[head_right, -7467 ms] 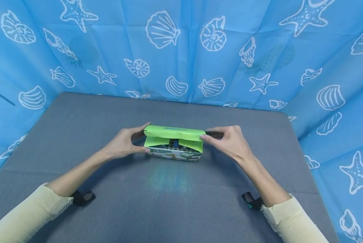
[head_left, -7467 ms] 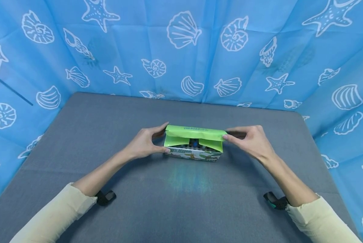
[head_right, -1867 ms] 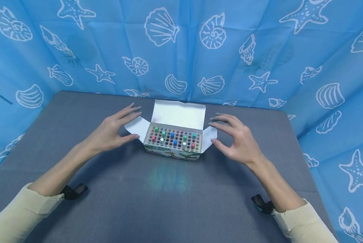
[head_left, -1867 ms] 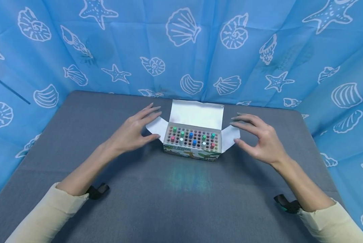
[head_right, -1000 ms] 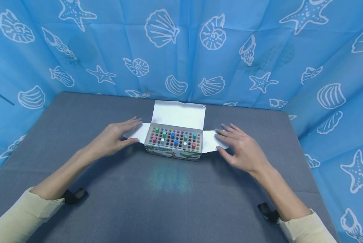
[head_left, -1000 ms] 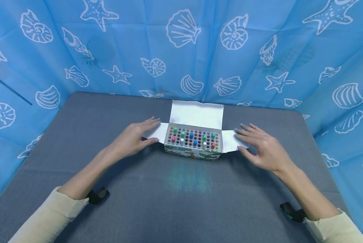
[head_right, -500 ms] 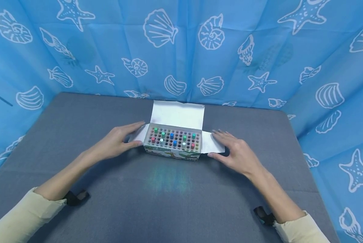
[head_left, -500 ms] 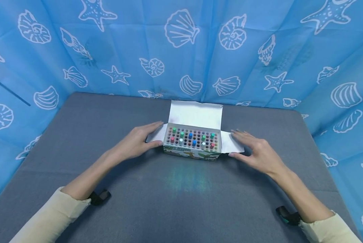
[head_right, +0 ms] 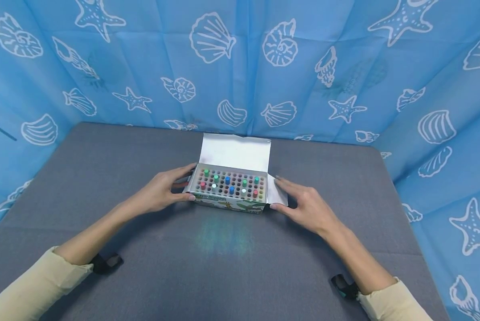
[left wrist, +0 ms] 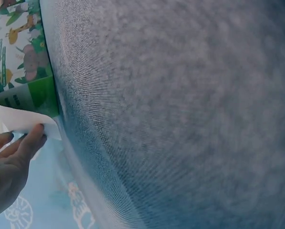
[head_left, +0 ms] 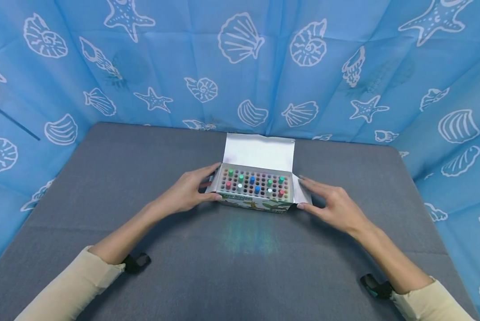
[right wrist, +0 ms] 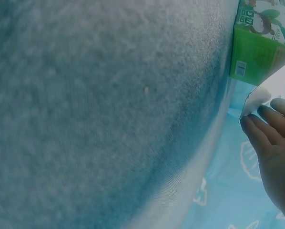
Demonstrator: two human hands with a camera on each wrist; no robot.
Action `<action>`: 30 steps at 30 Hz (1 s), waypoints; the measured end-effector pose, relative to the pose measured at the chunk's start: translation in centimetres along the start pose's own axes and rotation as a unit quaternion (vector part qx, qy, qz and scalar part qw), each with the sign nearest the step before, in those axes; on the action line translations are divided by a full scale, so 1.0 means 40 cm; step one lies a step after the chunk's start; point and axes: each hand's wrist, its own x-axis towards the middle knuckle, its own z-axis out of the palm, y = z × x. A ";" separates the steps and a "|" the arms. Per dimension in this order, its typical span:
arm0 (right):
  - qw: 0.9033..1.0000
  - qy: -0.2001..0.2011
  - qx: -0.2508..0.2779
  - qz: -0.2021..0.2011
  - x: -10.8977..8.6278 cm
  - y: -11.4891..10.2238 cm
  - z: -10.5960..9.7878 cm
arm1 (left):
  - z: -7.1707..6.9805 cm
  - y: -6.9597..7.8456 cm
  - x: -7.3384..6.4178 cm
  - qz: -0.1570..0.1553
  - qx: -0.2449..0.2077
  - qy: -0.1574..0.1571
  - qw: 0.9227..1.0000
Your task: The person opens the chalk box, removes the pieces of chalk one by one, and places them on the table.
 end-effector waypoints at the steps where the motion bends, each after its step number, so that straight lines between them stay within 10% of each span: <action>1: 1.000 0.001 0.000 0.000 0.000 -0.001 0.001 | 0.000 0.001 -0.001 -0.002 0.000 0.001 1.000; 15: 0.989 0.143 0.019 -0.038 0.027 -0.030 0.002 | -0.010 0.032 0.001 0.011 0.019 0.036 0.999; 30: 0.988 0.140 0.072 0.008 0.089 -0.054 0.018 | 0.003 0.036 0.021 0.011 0.020 0.028 0.999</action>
